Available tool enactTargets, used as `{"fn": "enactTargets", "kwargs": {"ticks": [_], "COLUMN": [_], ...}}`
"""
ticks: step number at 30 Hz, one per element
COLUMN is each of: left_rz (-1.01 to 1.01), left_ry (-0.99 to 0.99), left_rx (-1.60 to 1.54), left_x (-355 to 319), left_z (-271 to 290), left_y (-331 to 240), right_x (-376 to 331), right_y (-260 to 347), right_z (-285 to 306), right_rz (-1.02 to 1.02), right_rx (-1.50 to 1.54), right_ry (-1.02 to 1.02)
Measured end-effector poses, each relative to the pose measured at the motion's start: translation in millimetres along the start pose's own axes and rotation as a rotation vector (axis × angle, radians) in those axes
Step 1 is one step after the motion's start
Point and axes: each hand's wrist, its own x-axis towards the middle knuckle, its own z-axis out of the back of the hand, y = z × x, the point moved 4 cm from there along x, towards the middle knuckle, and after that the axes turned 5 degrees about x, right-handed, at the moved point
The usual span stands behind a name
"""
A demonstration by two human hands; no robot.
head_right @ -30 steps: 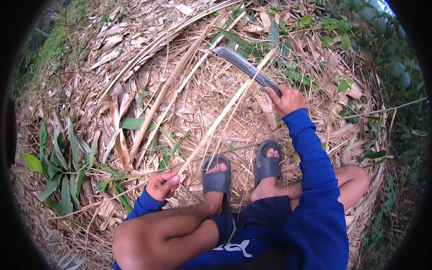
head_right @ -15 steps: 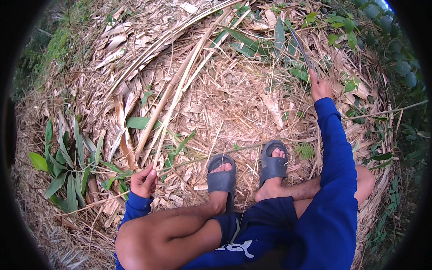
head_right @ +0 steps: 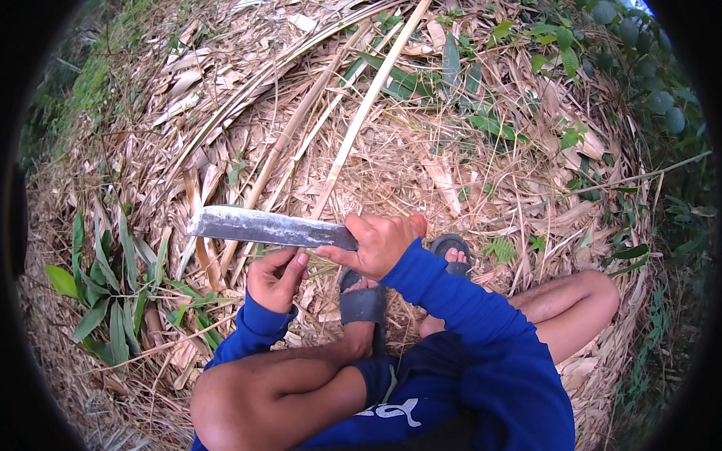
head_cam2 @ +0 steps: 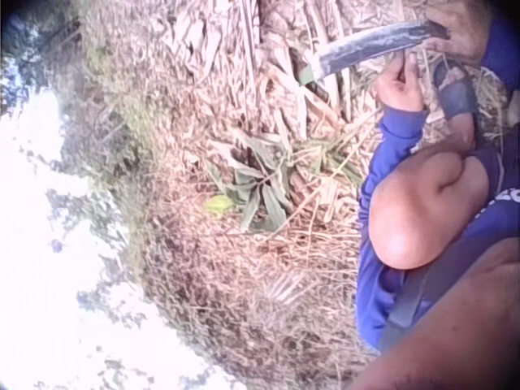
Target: The person sits on the ground and uses a machete to split a long bamboo stalk into thin strips. The person repeatedly strikes the bamboo with the machete to separate it into smaller pieces.
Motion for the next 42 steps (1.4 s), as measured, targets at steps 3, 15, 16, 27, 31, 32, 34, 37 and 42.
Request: {"fn": "enactTargets", "kwargs": {"ticks": [3, 15, 16, 27, 31, 32, 34, 37, 42], "left_rz": [0.004, 0.124, 0.141, 0.109, 0.060, 0.043, 0.034, 0.013, -0.083], "left_ry": [0.054, 0.105, 0.141, 0.100, 0.123, 0.127, 0.142, 0.149, 0.128], "left_rx": [0.042, -0.183, -0.156, -0.202, -0.127, -0.094, -0.096, -0.145, -0.105], "left_x": [-2.7, -38.9, -42.8, -25.4, -24.7, -26.0, -28.8, -31.7, -33.8], "left_z": [3.9, 23.1, 24.6, 8.1, 5.4, 6.2, 8.1, 11.5, 17.2], "left_y": [5.1, 29.0, 36.6, 27.3, 20.2, 19.4, 21.4, 16.2, 14.3], "right_x": [-0.9, 16.4, 19.8, 5.4, 1.5, 0.6, -0.6, 3.1, 6.8], "right_y": [4.4, -58.5, -83.2, -24.9, -5.0, -5.3, -5.6, 0.5, 3.9], "right_z": [-9.2, 34.6, 49.2, 40.8, 29.3, 31.3, 34.7, 41.8, 42.8], "right_rz": [0.030, -0.300, -0.378, -0.078, -0.029, -0.018, 0.004, 0.064, 0.077], "right_rx": [-0.036, -0.133, -0.065, -0.139, -0.188, -0.182, -0.175, -0.242, -0.321], "right_ry": [0.004, -0.170, -0.236, -0.047, 0.056, 0.037, 0.002, -0.019, -0.047]}}
